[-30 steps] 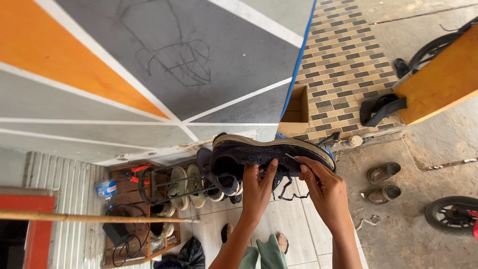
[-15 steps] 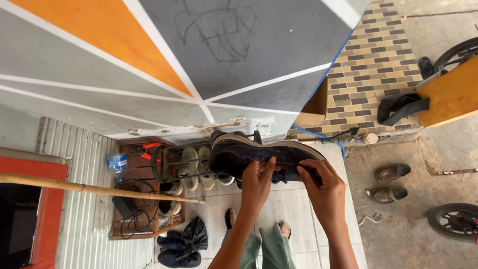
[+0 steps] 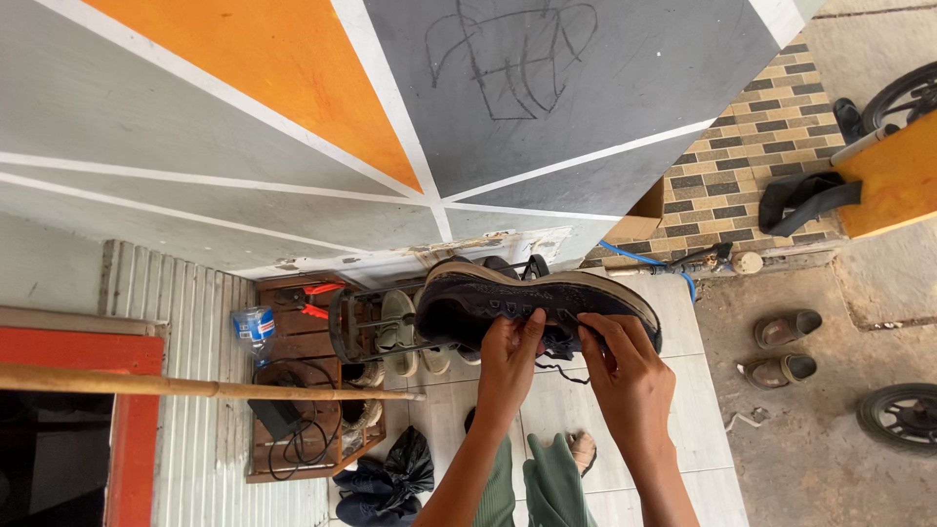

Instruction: The person threads a shoelace through the eyelets of a single dark sneaker, pulls the laces to tighten them, and ties a knot. The shoe remains on the floor throughout the process.

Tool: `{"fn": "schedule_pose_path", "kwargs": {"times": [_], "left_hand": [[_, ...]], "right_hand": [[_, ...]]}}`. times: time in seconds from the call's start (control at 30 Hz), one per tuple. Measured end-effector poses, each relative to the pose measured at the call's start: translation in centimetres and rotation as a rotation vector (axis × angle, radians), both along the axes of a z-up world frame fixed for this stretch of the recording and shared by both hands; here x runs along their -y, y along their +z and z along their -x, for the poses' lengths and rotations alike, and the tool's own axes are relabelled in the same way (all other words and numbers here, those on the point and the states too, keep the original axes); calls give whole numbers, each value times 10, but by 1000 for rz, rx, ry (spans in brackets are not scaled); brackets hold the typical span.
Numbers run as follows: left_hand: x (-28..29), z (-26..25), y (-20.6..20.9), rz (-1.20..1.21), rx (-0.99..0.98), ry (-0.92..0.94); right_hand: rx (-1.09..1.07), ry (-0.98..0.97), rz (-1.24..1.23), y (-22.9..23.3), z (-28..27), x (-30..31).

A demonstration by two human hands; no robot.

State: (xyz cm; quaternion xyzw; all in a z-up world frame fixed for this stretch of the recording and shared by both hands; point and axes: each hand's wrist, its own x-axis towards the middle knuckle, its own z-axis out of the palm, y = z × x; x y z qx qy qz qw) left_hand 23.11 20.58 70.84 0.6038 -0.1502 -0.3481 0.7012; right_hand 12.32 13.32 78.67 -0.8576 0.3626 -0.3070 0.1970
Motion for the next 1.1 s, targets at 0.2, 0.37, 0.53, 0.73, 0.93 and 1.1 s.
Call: {"fn": "schedule_pose_path", "kwargs": {"times": [0.2, 0.37, 0.53, 0.73, 0.93, 1.1], "left_hand": [[-10, -10, 2, -32, 129, -30], [-20, -25, 3, -31, 239, -29], [-30, -43, 10, -39, 254, -45], [-36, -50, 17, 18, 270, -29], [-38, -55, 9, -77, 309, -21], [-37, -58, 2, -107, 271, -19]], "right_hand": [[-5, -74, 36, -4, -15, -16], [61, -91, -18, -8, -27, -27], [55, -100, -19, -12, -42, -37], [-28, -31, 216, -14, -56, -42], [-109, 19, 174, -20, -68, -37], [-3, 15, -57, -22, -66, -29]]}}
